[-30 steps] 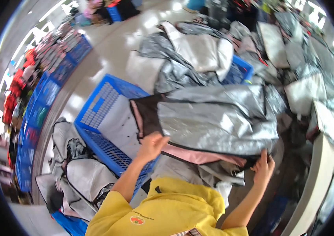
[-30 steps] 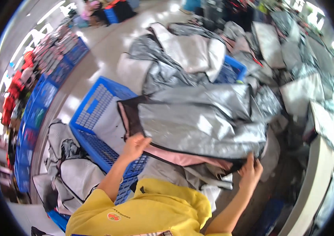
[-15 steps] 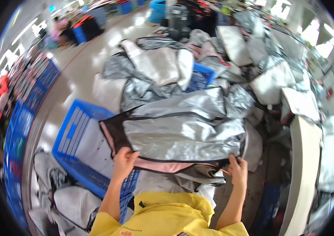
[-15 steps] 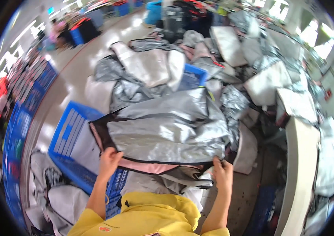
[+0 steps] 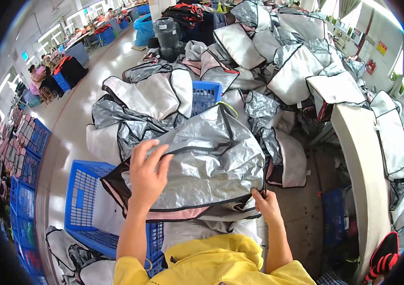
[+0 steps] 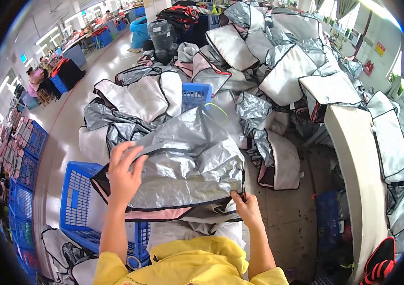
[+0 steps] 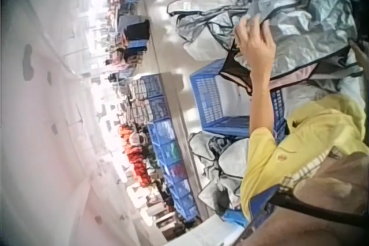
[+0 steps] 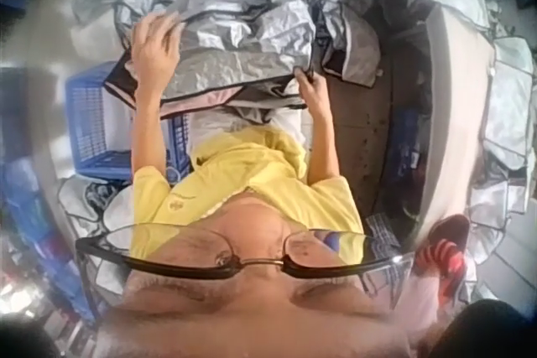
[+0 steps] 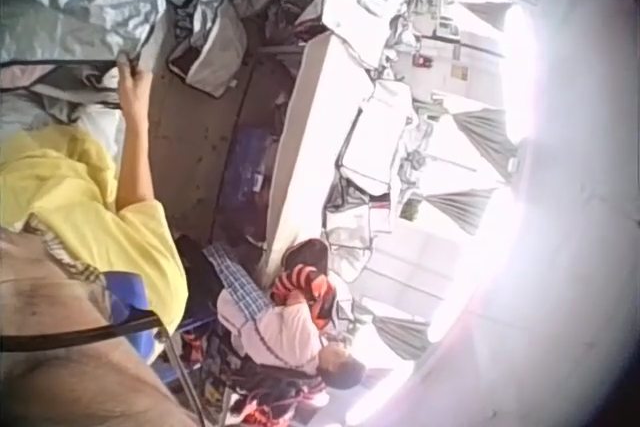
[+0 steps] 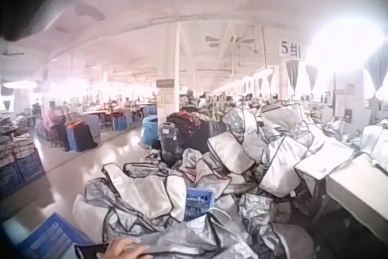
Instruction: Organizing and folding silver and pink storage bags at a manufacturing station.
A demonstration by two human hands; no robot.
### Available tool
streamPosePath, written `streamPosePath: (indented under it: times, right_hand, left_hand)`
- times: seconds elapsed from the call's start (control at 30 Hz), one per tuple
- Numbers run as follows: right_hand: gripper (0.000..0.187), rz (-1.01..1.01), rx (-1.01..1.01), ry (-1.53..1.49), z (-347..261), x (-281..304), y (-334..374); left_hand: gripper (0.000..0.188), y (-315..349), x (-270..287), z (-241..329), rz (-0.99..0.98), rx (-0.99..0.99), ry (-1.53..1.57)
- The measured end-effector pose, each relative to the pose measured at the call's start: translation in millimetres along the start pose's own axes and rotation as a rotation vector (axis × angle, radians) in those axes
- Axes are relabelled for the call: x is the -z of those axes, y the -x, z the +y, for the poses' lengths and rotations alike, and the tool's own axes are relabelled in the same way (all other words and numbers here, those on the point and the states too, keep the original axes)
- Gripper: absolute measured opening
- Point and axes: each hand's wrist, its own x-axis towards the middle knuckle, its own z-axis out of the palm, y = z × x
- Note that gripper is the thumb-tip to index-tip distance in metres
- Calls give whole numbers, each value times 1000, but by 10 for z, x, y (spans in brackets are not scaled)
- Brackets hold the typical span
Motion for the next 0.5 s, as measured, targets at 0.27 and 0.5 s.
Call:
streamPosePath:
  times: [0.27, 0.5]
  right_hand:
    - [45, 32, -34, -45, 112, -63, 50]
    - [34, 68, -61, -90, 227, -81, -14]
  left_hand:
    - [29, 284, -466, -107, -219, 68, -67]
    - [18, 682, -628, 176, -266, 115, 32]
